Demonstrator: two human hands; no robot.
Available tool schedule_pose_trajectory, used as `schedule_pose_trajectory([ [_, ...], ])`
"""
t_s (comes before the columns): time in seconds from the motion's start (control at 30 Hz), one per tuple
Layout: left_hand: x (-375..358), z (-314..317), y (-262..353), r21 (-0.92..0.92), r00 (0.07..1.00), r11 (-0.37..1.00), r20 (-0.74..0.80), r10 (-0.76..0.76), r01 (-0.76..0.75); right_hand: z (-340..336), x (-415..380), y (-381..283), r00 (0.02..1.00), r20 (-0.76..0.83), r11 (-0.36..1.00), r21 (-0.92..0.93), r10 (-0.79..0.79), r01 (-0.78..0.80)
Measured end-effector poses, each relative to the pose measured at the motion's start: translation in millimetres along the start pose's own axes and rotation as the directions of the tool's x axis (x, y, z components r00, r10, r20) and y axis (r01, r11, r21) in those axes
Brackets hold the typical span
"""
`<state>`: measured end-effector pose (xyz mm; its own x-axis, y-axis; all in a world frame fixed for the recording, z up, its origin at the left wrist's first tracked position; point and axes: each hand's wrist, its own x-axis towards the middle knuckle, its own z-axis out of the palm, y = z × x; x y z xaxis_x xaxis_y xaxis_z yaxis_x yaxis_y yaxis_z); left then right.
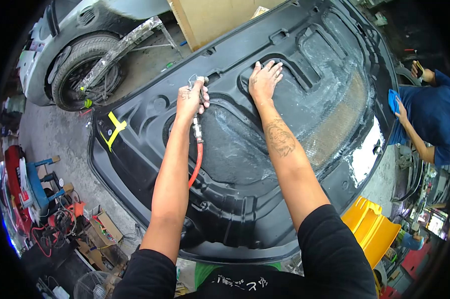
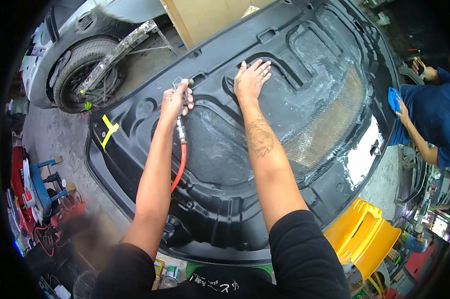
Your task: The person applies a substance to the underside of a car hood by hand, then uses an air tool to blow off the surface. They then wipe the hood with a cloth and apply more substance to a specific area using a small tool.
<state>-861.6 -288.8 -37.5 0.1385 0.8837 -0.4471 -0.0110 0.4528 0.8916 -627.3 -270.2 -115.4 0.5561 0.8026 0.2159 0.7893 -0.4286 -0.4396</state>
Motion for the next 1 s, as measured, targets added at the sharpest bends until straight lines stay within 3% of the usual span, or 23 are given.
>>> schedule_pose_trajectory([
  [0.27,3.6,-5.3,-1.7,-0.02,0.998,1.0,0.062,-0.013,0.014,-0.5,-0.5,-0.7,1.0,-0.014,1.0,-0.002,-0.005,0.005],
  [0.53,-49.0,-13.3,6.0,0.043,0.993,0.997,0.098,-0.061,0.057,-9.2,-3.8,5.0,1.0,0.011,0.987,0.161,-0.025,0.023],
  [0.6,-65.2,-12.1,-9.7,-0.001,0.991,0.994,0.078,-0.111,0.111,-23.9,-18.4,12.7,0.978,0.037,0.95,0.246,-0.205,0.19],
  [0.67,-79.2,-5.2,-26.4,-0.052,0.988,0.987,0.042,-0.147,0.149,-38.5,-41.2,21.3,0.883,0.078,0.855,0.303,-0.462,0.42],
  [0.73,-86.1,3.3,-41.1,-0.084,0.99,0.987,-0.013,-0.14,0.139,-52.4,-52.2,20.9,0.804,0.139,0.765,0.434,-0.579,0.476],
  [0.8,-87.0,2.4,-50.8,-0.158,0.988,0.981,-0.09,-0.129,0.114,-58.6,-59.4,16.4,0.697,0.275,0.745,0.343,-0.662,0.571],
  [0.87,-89.1,-3.6,-50.9,-0.2,0.984,0.974,-0.121,-0.132,0.106,-60.0,-68.0,15.8,0.631,0.285,0.687,0.181,-0.722,0.704],
  [1.0,-102.1,-0.2,-51.3,-0.165,0.985,0.978,-0.092,-0.146,0.13,-65.0,-80.4,18.1,0.621,0.277,0.667,0.109,-0.733,0.737],
])
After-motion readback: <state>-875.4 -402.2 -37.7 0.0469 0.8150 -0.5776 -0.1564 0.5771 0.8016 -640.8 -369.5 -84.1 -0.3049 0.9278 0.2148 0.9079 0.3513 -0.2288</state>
